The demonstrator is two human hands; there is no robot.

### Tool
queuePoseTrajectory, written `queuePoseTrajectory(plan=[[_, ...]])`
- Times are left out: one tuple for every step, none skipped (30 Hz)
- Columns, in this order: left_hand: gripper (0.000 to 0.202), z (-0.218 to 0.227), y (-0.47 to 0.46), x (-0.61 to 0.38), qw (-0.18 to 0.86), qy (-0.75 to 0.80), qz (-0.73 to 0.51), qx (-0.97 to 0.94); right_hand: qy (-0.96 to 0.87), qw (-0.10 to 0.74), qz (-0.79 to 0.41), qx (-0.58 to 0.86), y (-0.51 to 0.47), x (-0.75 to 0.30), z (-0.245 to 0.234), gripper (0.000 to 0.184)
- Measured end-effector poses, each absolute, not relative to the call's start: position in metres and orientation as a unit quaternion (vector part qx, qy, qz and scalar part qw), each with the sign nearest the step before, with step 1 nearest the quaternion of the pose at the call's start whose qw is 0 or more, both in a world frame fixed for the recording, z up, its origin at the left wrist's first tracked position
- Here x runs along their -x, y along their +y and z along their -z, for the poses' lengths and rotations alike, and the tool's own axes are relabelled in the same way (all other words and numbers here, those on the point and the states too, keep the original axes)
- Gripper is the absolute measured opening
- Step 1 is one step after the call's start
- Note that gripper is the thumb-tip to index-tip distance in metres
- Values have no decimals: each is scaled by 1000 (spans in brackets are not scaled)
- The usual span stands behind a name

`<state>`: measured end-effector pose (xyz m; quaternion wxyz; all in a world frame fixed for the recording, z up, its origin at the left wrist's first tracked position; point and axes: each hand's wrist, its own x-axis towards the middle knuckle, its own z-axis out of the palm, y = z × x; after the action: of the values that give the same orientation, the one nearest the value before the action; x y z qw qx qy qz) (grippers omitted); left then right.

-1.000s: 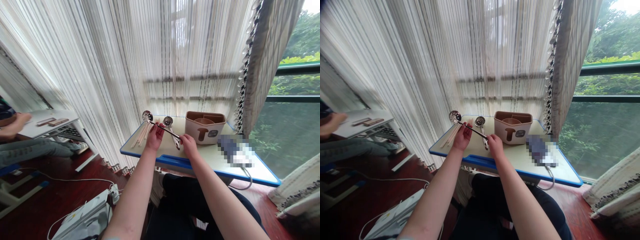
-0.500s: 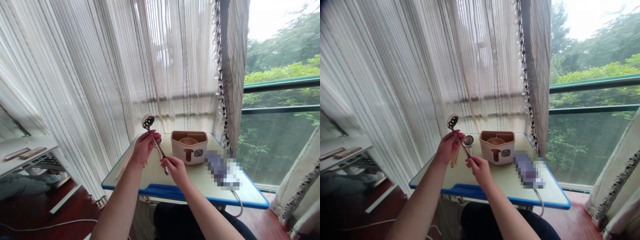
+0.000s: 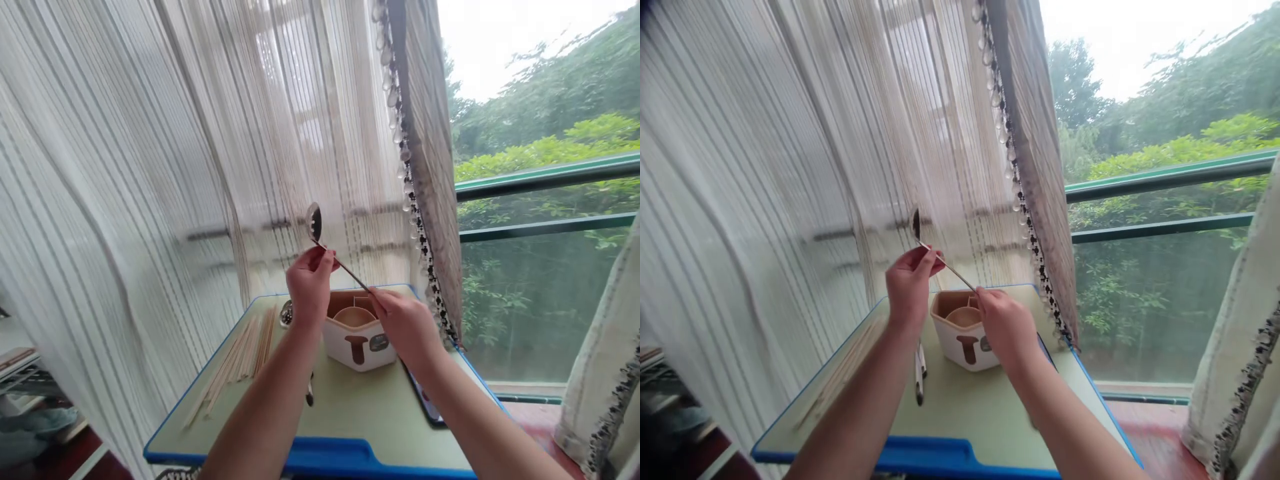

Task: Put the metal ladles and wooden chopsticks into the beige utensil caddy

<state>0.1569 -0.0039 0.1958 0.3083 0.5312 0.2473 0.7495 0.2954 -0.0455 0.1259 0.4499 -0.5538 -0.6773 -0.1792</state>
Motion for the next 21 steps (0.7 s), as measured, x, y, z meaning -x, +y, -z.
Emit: queuePoseTrajectory(plan=[[25,-198,0,-166,295,247,-746,-544,-683,446,176,551,-41,-301,-126,25],[25,-201,4,-173,283,249,-739,-559,-694,446,162,541,-35,-305,-126,24],[24,-203,9,-179,276,251,-728,-576,-709,450,136,526,-30,-310,-124,23],[23,-204,13,-184,273,252,-715,-592,-722,457,104,509,-24,-315,-121,22],[23,-204,17,-188,276,252,-701,-607,-729,469,71,493,-19,-320,-118,20],[22,-204,21,-191,285,250,-687,-620,-730,484,42,480,-14,-326,-114,18],[21,-203,25,-194,298,247,-674,-629,-727,499,20,470,-10,-331,-110,16],[20,-202,27,-196,313,244,-661,-636,-721,516,8,463,-7,-337,-106,16],[19,-200,30,-198,326,242,-650,-642,-715,530,3,455,-5,-342,-102,16],[19,-197,32,-199,337,243,-641,-645,-711,542,3,447,-4,-346,-98,18],[19,-194,34,-201,345,246,-632,-649,-708,552,4,441,-3,-350,-94,21],[19,-191,36,-202,350,250,-622,-654,-704,561,3,436,-2,-353,-91,22],[20,-187,38,-203,352,255,-613,-660,-699,569,0,434,-1,-356,-88,22],[20,-183,42,-205,353,260,-603,-666,-694,575,-7,434,0,-357,-85,21],[20,-178,45,-207,352,265,-594,-673,-690,579,-18,435,1,-358,-82,19],[20,-174,49,-208,351,268,-586,-680,-685,584,-28,436,2,-358,-81,18],[20,-170,53,-210,351,268,-578,-686,-679,588,-36,437,2,-359,-80,19],[19,-167,56,-212,354,264,-570,-693,-674,592,-42,440,2,-359,-79,20],[20,-164,59,-213,359,256,-562,-700,-668,596,-48,443,1,-359,-79,23],[19,-162,61,-214,366,245,-555,-706,-664,599,-53,444,0,-360,-80,26],[19,-161,62,-215,373,234,-549,-710,-661,602,-56,445,-2,-360,-80,29]])
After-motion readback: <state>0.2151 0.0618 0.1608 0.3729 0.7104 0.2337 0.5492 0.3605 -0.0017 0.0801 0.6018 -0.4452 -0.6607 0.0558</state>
